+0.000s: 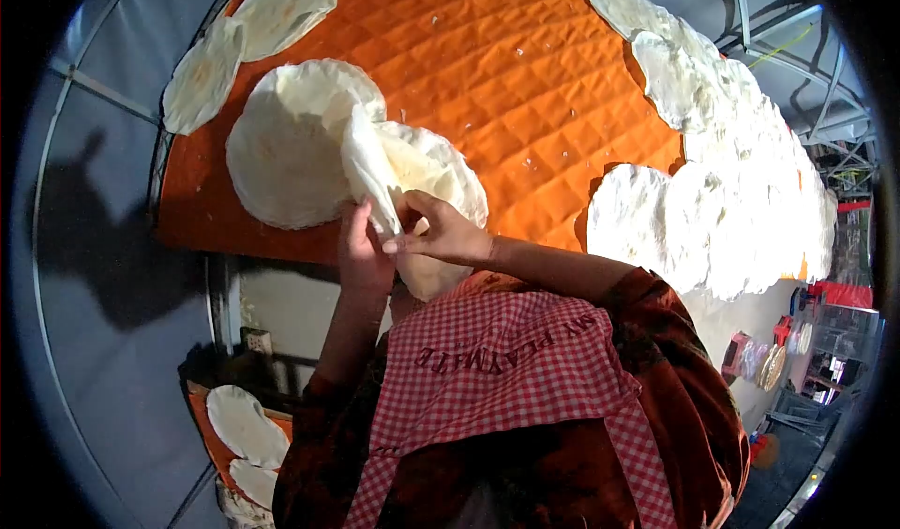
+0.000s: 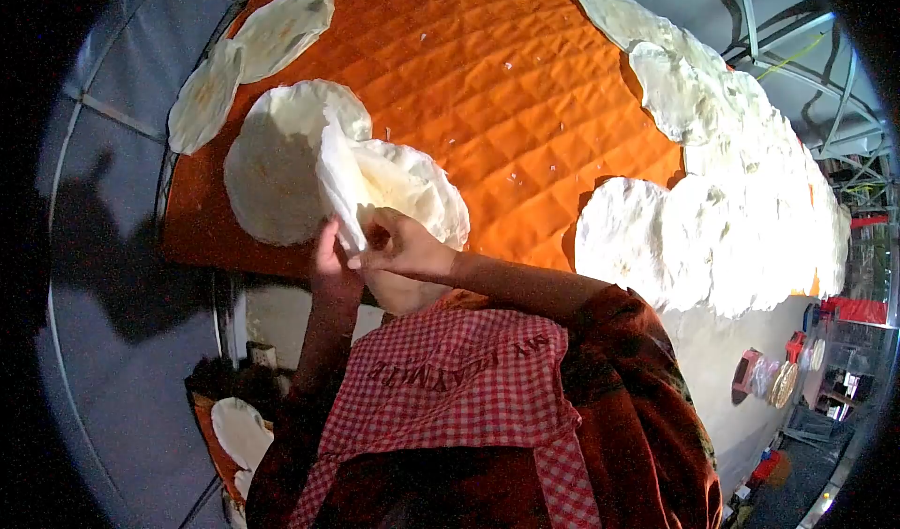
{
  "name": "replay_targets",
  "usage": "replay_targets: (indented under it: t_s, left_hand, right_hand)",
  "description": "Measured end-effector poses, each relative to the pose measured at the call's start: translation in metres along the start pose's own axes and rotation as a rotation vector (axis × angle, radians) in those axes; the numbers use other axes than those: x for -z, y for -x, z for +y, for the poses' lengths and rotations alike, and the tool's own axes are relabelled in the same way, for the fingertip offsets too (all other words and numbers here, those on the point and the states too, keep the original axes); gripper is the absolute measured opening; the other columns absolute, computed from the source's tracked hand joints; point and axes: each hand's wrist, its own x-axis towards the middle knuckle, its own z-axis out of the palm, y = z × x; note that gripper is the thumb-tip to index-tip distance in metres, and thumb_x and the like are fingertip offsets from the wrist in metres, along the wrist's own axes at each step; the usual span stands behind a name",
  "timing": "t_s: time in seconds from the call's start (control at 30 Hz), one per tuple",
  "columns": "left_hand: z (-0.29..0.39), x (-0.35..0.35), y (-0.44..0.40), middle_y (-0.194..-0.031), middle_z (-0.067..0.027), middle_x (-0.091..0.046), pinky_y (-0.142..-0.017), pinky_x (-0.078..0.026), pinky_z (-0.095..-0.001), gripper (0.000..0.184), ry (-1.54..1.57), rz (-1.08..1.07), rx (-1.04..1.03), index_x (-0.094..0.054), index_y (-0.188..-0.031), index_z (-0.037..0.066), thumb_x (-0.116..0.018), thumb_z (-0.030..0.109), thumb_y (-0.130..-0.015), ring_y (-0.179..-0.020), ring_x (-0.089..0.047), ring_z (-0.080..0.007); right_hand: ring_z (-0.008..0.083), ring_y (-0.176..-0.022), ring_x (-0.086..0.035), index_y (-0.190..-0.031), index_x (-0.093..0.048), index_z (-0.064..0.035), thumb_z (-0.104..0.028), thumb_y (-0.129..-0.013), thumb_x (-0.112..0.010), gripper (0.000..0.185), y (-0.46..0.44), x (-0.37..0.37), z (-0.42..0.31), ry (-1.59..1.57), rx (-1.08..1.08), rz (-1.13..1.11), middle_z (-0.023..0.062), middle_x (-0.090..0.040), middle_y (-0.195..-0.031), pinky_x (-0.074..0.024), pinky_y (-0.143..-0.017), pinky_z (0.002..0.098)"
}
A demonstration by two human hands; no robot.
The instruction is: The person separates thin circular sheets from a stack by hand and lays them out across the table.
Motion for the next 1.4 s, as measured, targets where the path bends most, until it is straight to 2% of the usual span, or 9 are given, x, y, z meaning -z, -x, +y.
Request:
replay_targets:
  t_s: [0.5,0.67,0.73,0.9,0.93,0.97,1.03,1.2,1.4]
  left_hand:
    - [0.03,-0.018,0.007,-0.113,-0.0115,-0.049,-0.087,-0.042,-0.033,0.042,-0.339,-0.185,-0.058,-0.04,-0.119,-0.001,-0.053,0.01,-0.08,-0.102,-0.05,-0.0197]
    - [0.009,-0.003,0.0,-0.107,-0.0102,-0.054,-0.082,-0.044,-0.0321,0.032,-0.652,-0.018,-0.326,-0.046,-0.115,-0.001,-0.047,0.007,-0.084,-0.095,-0.053,-0.0179]
    - [0.003,0.033,-0.021,-0.102,-0.0094,-0.057,-0.077,-0.046,-0.0315,0.029,-0.58,0.06,-0.253,-0.05,-0.112,-0.001,-0.049,0.007,-0.084,-0.09,-0.055,-0.0175]
    - [0.075,0.105,-0.06,-0.093,-0.0091,-0.061,-0.064,-0.049,-0.0331,0.024,-0.501,0.188,-0.268,-0.056,-0.103,-0.001,-0.057,0.009,-0.081,-0.073,-0.058,-0.0193]
    - [0.091,0.121,-0.067,-0.093,-0.0101,-0.061,-0.063,-0.049,-0.0345,0.025,-0.502,0.23,-0.22,-0.057,-0.103,-0.001,-0.058,0.01,-0.08,-0.071,-0.059,-0.0206]
    - [0.109,0.116,-0.066,-0.093,-0.0117,-0.061,-0.063,-0.049,-0.036,0.027,-0.437,0.317,-0.072,-0.057,-0.103,-0.001,-0.059,0.011,-0.079,-0.07,-0.06,-0.0226]
    - [0.116,0.109,-0.073,-0.099,-0.015,-0.059,-0.067,-0.05,-0.0366,0.031,-0.549,0.48,0.0,-0.057,-0.106,-0.002,-0.059,0.012,-0.079,-0.078,-0.06,-0.0248]
    - [0.13,0.038,-0.068,-0.115,-0.0153,-0.052,-0.085,-0.044,-0.038,0.04,-0.594,0.351,-0.176,-0.054,-0.116,-0.003,-0.055,0.02,-0.083,-0.1,-0.053,-0.0264]
    - [0.148,0.004,-0.048,-0.12,-0.0179,-0.05,-0.086,-0.045,-0.0382,0.04,-0.569,0.255,-0.462,-0.053,-0.117,-0.002,-0.05,0.017,-0.082,-0.103,-0.053,-0.0273]
  right_hand:
    - [0.0143,-0.094,-0.054,-0.111,-0.055,0.0008,-0.017,-0.082,-0.066,0.036,-0.014,0.012,0.033,-0.401,-0.159,-0.094,0.0052,-0.059,-0.1,-0.0474,-0.08,0.0293]
    - [0.0191,-0.081,-0.058,-0.103,-0.058,-0.0022,-0.011,-0.083,-0.059,0.022,-0.014,-0.017,0.014,0.193,0.091,0.348,0.0098,-0.062,-0.09,-0.0465,-0.071,0.0312]
    - [0.0183,-0.082,-0.058,-0.103,-0.057,-0.001,-0.01,-0.084,-0.056,0.022,-0.042,-0.019,0.082,-0.319,0.232,0.659,0.0087,-0.062,-0.091,-0.0468,-0.071,0.0319]
    - [0.012,-0.066,-0.052,-0.078,-0.059,-0.0041,-0.01,-0.086,-0.041,0.021,-0.066,0.227,0.062,1.134,0.298,0.398,0.0011,-0.054,-0.073,-0.0413,-0.056,0.0297]
    - [0.0126,-0.054,-0.049,-0.066,-0.056,-0.0111,-0.01,-0.085,-0.041,0.024,-0.067,0.28,0.064,1.89,0.24,0.349,-0.0017,-0.049,-0.06,-0.0354,-0.044,0.0318]
    - [0.0161,-0.063,-0.054,-0.077,-0.059,-0.0042,-0.021,-0.081,-0.056,0.018,-0.035,0.307,0.014,0.964,0.058,0.469,0.0108,-0.054,-0.069,-0.0474,-0.065,0.0333]
    - [0.0111,-0.069,-0.051,-0.092,-0.06,-0.0033,-0.023,-0.081,-0.059,0.022,-0.025,0.369,-0.007,0.55,-0.007,0.471,0.0035,-0.059,-0.077,-0.0463,-0.065,0.0314]
    - [0.0268,-0.066,-0.056,-0.088,-0.057,-0.0015,-0.025,-0.078,-0.058,0.026,-0.041,0.378,-0.168,1.276,0.226,0.45,0.0151,-0.06,-0.077,-0.0449,-0.065,0.0391]
    - [0.0317,-0.071,-0.061,-0.081,-0.062,-0.0036,-0.018,-0.076,-0.056,0.016,-0.065,0.303,-0.177,1.786,0.152,0.361,0.0142,-0.062,-0.074,-0.0481,-0.064,0.0405]
